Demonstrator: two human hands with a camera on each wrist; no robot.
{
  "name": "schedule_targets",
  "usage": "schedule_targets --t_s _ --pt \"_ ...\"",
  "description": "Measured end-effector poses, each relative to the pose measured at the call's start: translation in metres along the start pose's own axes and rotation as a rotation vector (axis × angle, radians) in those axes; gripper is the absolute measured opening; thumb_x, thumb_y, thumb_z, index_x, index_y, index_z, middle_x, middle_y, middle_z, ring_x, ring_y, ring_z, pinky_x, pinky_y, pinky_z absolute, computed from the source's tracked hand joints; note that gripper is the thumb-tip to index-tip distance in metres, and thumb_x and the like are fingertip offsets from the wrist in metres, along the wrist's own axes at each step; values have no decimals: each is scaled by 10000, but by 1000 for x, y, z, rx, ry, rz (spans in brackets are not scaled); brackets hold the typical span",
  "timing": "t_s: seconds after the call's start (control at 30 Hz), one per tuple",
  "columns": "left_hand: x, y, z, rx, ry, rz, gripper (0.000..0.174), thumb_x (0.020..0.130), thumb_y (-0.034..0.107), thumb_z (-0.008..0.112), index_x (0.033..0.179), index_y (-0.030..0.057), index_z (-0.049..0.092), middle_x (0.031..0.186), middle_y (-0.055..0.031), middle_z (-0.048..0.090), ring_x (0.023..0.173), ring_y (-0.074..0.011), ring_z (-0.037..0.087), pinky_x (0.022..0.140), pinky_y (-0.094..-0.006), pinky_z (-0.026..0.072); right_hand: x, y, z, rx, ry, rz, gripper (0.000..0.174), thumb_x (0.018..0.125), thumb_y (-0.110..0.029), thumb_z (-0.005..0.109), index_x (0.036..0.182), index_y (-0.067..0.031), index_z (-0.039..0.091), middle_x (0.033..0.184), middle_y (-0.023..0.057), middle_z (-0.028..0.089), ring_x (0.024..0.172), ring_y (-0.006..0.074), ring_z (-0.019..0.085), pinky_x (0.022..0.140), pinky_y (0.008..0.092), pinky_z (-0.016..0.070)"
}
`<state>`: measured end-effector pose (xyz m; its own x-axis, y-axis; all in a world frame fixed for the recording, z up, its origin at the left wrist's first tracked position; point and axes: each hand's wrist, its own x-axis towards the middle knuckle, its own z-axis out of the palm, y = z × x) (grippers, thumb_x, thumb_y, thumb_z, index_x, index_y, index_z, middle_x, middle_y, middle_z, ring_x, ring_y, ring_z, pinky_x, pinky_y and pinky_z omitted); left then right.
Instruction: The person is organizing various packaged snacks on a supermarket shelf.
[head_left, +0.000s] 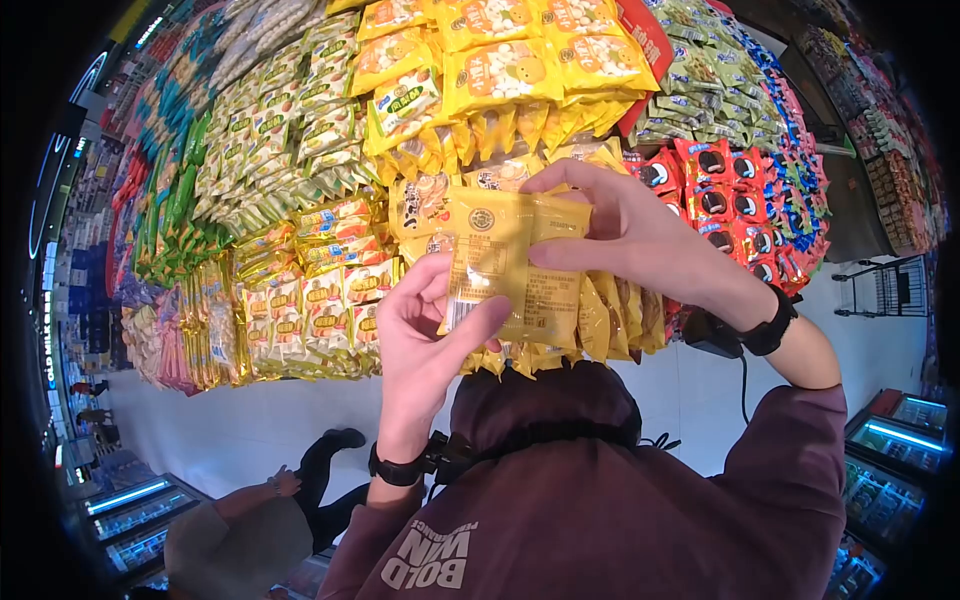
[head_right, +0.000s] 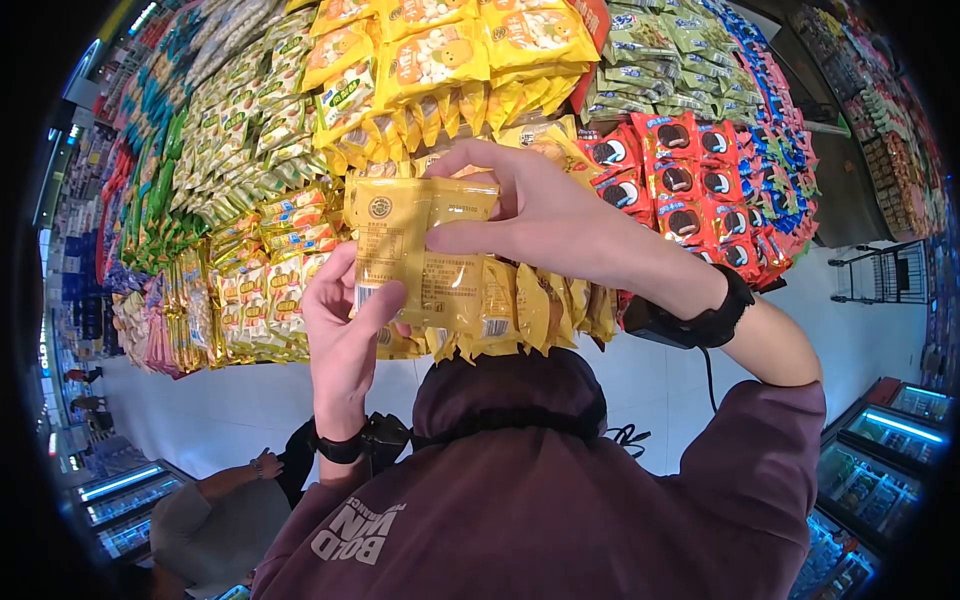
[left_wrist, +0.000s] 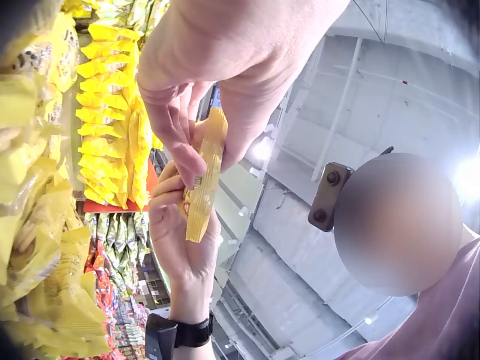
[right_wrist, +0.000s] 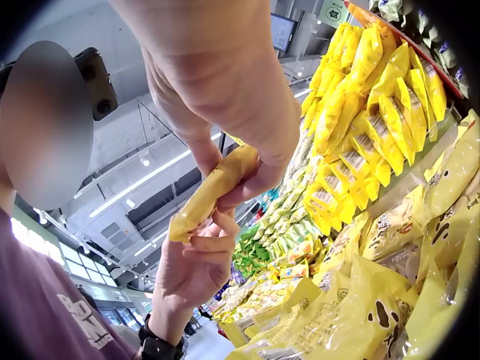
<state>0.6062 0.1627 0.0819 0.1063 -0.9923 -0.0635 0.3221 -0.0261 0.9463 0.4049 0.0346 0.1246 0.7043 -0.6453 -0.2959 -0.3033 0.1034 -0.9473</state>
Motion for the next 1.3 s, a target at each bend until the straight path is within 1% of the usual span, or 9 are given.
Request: schedule_targets --t_s 0.2,0.37,0.57,0.67,0.83,0.97,1.07,1.17,1.3 --pt "-1 -4 4 443 125 391 334 749 -56 816 1067 -22 722 1017 -73 757 861 -115 661 788 -272 513 10 25 -6 -150 -115 -428 359 833 -161 814 1139 -63 652 898 7 663 801 102 585 787 280 485" --pt "3 6 0 719 19 624 303 620 -54 827 910 15 777 912 -66 768 845 -201 674 816 -318 494 7 19 -1 -266 -84 -541 224 790 -74 794 975 -32 676 955 38 707 866 152 621 839 300 498" --pt "-3 -1 -1 547 54 517 334 708 -70 828 1024 -17 734 1025 -97 758 927 -161 695 849 -314 541 6 23 0 -427 -35 -624 329 829 -109 784 1112 -53 626 946 30 700 845 135 627 806 302 497" --pt "-4 1 6 223 179 243 400 778 -63 813 1153 -39 675 1095 -94 741 997 -141 684 866 -307 554 -1 16 2 -161 -112 -335 445 867 -166 789 1229 -60 552 982 41 705 875 104 641 805 287 502" --pt "0 0 -4 101 -16 72 407 860 -63 742 1246 -44 616 1145 -125 732 1031 -91 677 861 -247 548 0 1 6 -9 -65 -191 520 878 -141 799 1304 -64 509 1026 22 687 929 69 630 769 250 501" --pt "-1 -3 -2 -48 95 74 414 872 -71 730 1259 -40 586 1167 -118 721 1014 -110 685 891 -263 540 1 -5 10 71 -18 -32 557 880 -78 787 1355 -55 496 1077 34 699 959 87 653 794 249 527" --pt "1 -3 5 -108 170 102 423 879 -75 721 1267 -37 558 1192 -119 707 1024 -121 684 898 -265 542 2 3 17 233 -205 -139 601 901 -190 790 1387 -22 478 1149 102 718 1027 122 677 894 289 546" --pt "0 -5 4 -102 163 103 439 872 -82 726 1269 -40 542 1206 -126 697 1050 -133 680 909 -274 545 6 7 17 216 -222 -80 664 898 -31 753 1470 -18 418 1215 97 703 1077 130 671 905 287 548" --pt "1 -7 0 -69 117 132 466 850 -104 739 1266 -44 539 1199 -133 696 1073 -151 679 936 -299 545 9 5 15 236 -223 -80 652 897 -27 755 1457 -11 423 1218 101 703 1083 133 670 910 290 548"
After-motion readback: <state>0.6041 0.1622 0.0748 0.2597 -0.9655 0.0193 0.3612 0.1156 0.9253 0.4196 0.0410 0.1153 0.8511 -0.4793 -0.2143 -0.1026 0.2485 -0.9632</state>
